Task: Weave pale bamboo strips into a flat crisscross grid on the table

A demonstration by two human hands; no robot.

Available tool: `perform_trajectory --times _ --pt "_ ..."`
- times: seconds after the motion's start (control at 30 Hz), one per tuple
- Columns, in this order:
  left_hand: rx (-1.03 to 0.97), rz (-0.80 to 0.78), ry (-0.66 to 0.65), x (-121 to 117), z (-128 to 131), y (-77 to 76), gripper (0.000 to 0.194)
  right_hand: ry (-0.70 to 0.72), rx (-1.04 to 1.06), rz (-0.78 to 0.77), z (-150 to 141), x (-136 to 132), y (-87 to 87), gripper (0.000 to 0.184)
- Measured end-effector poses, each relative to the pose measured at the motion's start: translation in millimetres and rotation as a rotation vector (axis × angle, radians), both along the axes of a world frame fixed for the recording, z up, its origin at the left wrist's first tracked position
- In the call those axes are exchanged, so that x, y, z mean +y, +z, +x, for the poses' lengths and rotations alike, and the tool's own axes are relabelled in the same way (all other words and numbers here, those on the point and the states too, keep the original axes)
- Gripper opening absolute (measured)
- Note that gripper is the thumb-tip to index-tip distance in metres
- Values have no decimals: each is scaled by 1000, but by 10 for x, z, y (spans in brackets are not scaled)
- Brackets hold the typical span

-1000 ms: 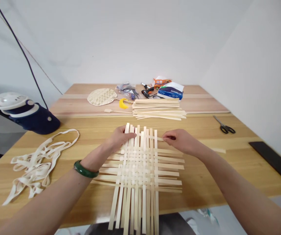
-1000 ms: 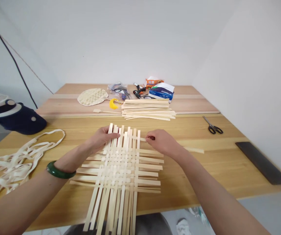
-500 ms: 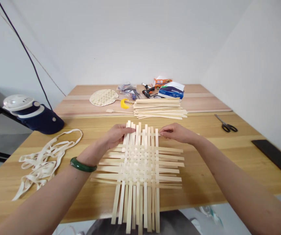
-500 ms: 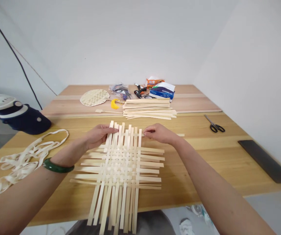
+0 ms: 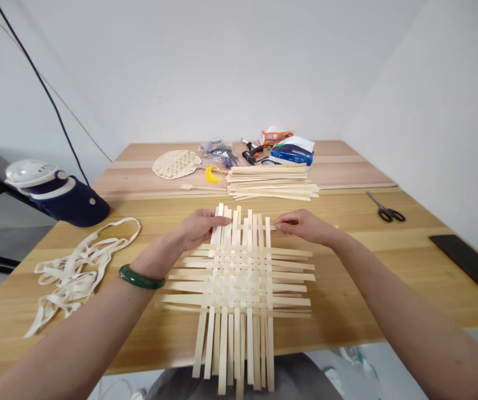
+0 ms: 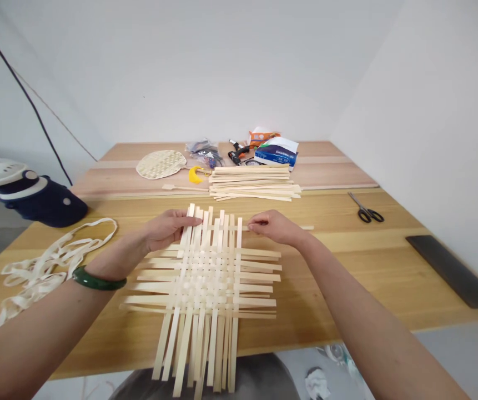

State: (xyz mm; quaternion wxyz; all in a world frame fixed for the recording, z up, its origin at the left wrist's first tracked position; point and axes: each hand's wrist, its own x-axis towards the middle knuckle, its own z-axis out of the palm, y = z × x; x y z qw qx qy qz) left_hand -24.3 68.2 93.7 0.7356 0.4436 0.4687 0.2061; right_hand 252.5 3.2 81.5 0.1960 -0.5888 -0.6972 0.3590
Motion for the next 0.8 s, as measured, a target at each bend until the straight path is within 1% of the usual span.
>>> perform_trajectory --times 0.13,0.33,0.43,0.6,0.8 --pt "8 -14 -18 13 -16 25 9 4 -10 8 15 12 -17 36" --pt "-5 -19 33 8 -1 13 8 2 -26 6 26 24 -29 40" --pt "-10 -47 61 7 11 1 8 -14 8 4 -26 11 -8 36" --pt "-38 -102 51 37 -9 -19 10 2 49 -3 -152 -12 47 32" --pt "16 -82 78 51 -35 -43 7 -20 33 48 -284 -53 64 29"
